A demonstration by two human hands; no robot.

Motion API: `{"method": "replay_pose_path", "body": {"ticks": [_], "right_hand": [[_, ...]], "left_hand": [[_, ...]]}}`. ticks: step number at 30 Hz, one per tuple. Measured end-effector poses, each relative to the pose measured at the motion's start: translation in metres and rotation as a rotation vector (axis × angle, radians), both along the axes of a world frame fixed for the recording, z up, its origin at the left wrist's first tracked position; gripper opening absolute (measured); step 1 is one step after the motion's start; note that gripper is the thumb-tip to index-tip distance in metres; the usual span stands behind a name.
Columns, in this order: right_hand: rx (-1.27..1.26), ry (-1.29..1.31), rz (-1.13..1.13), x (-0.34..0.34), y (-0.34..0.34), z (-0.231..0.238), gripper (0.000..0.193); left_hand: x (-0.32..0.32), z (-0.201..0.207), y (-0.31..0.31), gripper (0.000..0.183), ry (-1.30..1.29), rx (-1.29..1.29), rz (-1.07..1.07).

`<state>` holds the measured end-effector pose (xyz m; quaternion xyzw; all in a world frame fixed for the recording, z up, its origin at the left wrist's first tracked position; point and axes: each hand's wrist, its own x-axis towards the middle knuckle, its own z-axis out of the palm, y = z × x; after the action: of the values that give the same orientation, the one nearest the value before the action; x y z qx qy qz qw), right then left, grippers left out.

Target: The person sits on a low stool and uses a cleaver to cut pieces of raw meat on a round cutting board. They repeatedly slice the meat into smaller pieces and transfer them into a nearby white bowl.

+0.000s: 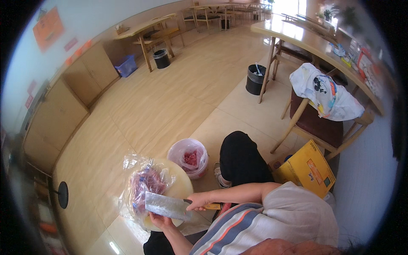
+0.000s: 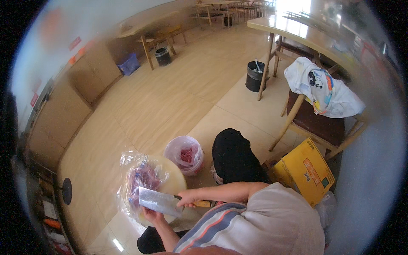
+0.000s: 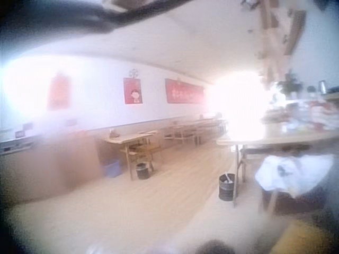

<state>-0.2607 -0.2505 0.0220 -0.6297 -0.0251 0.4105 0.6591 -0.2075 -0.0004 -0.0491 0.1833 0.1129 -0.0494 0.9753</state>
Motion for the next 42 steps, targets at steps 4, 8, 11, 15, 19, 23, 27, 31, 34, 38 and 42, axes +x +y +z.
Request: {"method": "replay_pose_path", "body": {"ticks": [4,8,11,15,19,23,27,31,34,38,42], "right_hand": [[-0.004,-0.02,-0.002,-0.001,-0.002,0.001,0.021],[-0.052,-0.023,-0.001,-0.001,-0.002,0.003,0.021],[-0.014,-0.019,0.011,0.001,-0.002,-0.002,0.02],[-0.027,0.004,0.007,0.003,0.002,-0.009,0.019],[-0.026,0.015,0.011,0.004,0.002,-0.006,0.019],[-0.016,-0.003,0.018,0.004,0.001,0.003,0.021],[-0.045,-0.022,0.04,0.005,0.0,-0.001,0.023],[-0.053,0.001,-0.004,0.007,0.0,0.013,0.028],[-0.041,0.026,-0.026,0.009,-0.003,0.019,0.021],[-0.049,0.108,-0.123,0.006,-0.018,0.026,0.022],[-0.134,-0.002,-0.247,-0.006,-0.041,0.043,0.022]], "left_hand": [[0.002,-0.017,0.006,0.033,-0.06,-0.052,-0.039],[0.006,-0.022,0.009,0.033,0.052,-0.055,-0.006],[0.006,-0.026,0.014,0.033,0.032,-0.069,-0.022],[0.004,-0.028,0.014,0.033,0.043,-0.065,-0.037],[-0.002,-0.024,0.013,0.034,0.041,-0.054,-0.056],[-0.006,-0.036,0.019,0.036,0.064,-0.03,-0.056],[-0.011,-0.029,0.01,0.036,0.089,-0.024,-0.069],[-0.02,-0.005,0.0,0.039,0.104,0.003,-0.094],[-0.025,0.012,-0.009,0.039,0.148,0.115,-0.134],[-0.03,0.016,-0.023,0.024,0.176,0.151,-0.073],[-0.036,0.007,-0.021,0.012,0.142,0.412,0.129]]}}
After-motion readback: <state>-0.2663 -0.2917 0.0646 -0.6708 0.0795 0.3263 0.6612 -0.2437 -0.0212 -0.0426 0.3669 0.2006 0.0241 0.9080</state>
